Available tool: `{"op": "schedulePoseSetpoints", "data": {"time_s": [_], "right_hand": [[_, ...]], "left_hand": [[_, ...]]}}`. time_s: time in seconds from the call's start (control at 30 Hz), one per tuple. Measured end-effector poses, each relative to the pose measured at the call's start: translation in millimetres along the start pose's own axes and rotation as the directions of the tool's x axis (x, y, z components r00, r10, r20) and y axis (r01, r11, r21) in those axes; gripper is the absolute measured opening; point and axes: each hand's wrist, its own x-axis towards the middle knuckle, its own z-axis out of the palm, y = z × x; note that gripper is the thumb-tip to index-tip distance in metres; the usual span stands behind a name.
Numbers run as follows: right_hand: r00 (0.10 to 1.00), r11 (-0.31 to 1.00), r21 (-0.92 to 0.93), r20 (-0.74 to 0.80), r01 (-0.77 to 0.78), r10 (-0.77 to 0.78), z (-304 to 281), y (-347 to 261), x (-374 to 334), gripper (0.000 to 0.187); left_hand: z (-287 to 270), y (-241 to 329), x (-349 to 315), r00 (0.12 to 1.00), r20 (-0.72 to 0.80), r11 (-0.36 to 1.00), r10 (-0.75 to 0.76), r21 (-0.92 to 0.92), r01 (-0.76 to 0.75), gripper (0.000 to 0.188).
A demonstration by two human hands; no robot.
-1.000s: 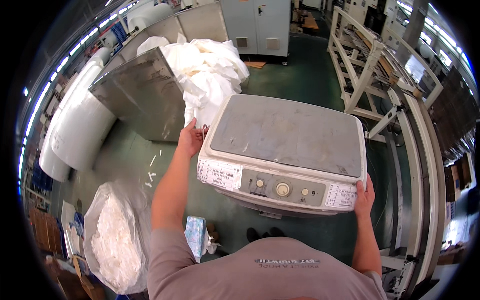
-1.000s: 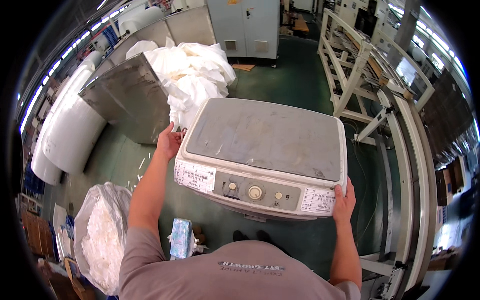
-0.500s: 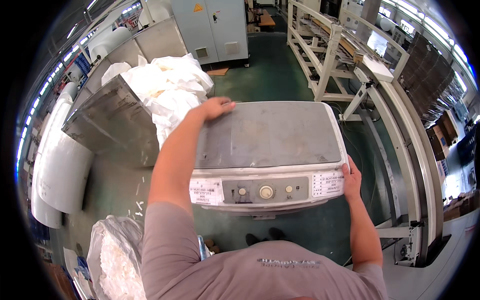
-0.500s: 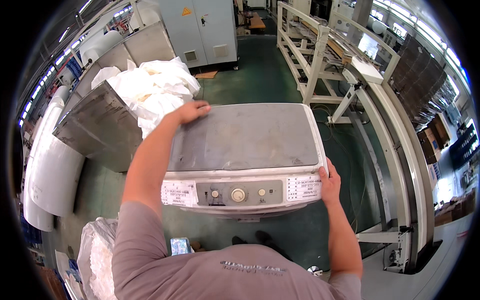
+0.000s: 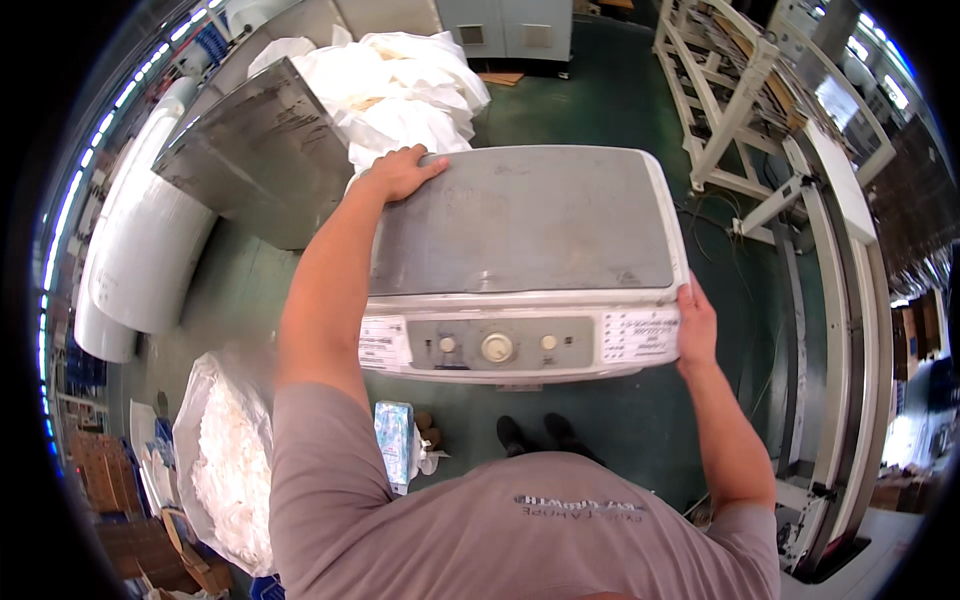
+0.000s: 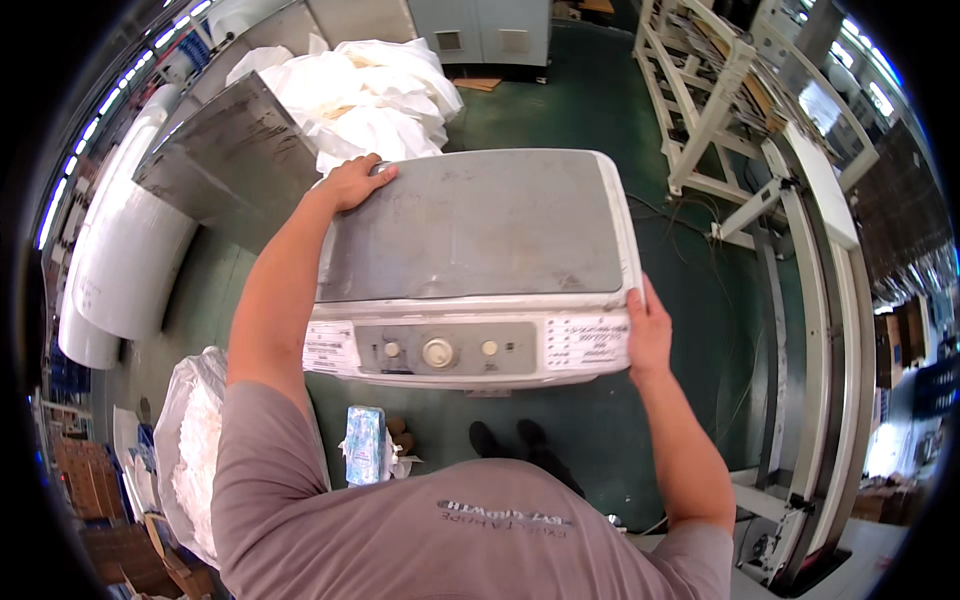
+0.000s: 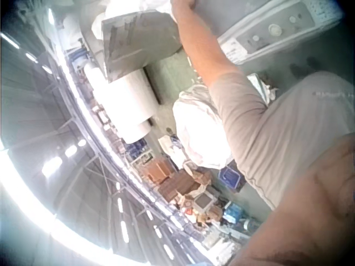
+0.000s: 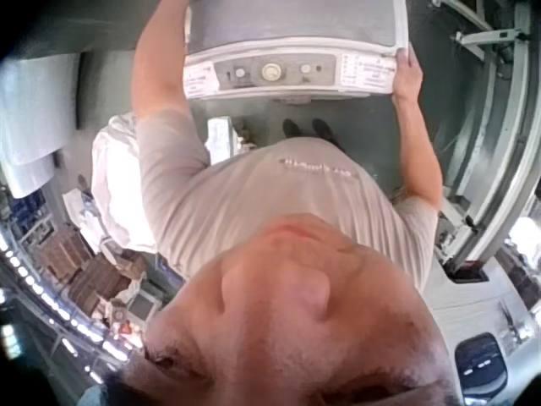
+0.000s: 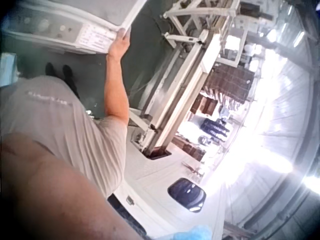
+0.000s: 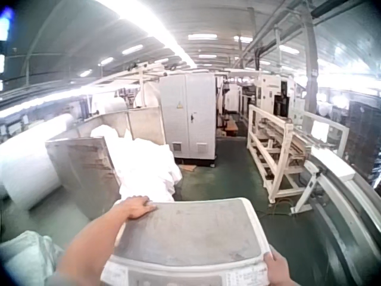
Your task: The person organizes scraps in a large white bag, sweeps the floor using a broom and dustpan, and repositions a portable air conditioner.
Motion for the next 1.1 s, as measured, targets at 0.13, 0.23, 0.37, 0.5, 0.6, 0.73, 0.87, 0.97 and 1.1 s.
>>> {"op": "schedulePoseSetpoints", "data": {"time_s": [0.13,0.23,0.37,0.5,0.6,0.73,0.87,0.97,1.1], "right_hand": [[0.996,0.994,-0.09,0.067,0.065,-0.059,97.7,13.5,-51.4,0.05],[0.98,0.972,-0.174,0.15,0.155,-0.13,144.4,27.9,-78.3,0.051],[0.936,0.919,-0.264,0.277,0.293,-0.219,214.2,35.6,-106.7,0.055],[0.896,0.915,-0.213,0.366,0.344,-0.251,283.9,54.1,-133.5,0.06],[0.865,0.893,-0.219,0.417,0.392,-0.277,330.1,66.1,-148.7,0.066],[0.808,0.878,-0.174,0.499,0.447,-0.313,378.8,75.4,-170.2,0.075],[0.75,0.873,-0.145,0.589,0.465,-0.301,400.1,80.1,-174.1,0.075],[0.655,0.94,-0.044,0.729,0.338,-0.201,403.3,85.0,-155.5,0.064],[0.626,0.989,0.004,0.775,-0.145,0.089,428.9,120.5,-54.6,0.042]], "left_hand": [[-24.0,-94.4,-30.2,0.985,0.008,0.976,-0.174,-0.135,0.173,0.079],[-26.1,-144.2,-61.1,0.966,0.0,0.95,-0.257,-0.185,0.253,0.081],[-35.5,-214.6,-97.1,0.911,0.009,0.891,-0.412,-0.205,0.405,0.083],[-29.2,-252.6,-107.7,0.856,0.003,0.81,-0.517,-0.322,0.491,0.082],[-20.1,-231.6,-104.2,0.933,0.056,0.823,-0.355,-0.455,0.34,0.08],[-29.9,-237.6,-136.3,0.897,-0.113,0.899,-0.428,-0.149,0.411,0.069],[-27.3,-265.8,-153.4,0.894,-0.101,0.899,-0.437,-0.035,0.436,0.059],[-17.1,-300.0,-175.6,0.884,-0.184,0.901,-0.431,-0.024,0.434,0.054],[-12.7,-328.7,-182.1,0.882,-0.244,0.911,-0.403,-0.016,0.411,0.052]]}}
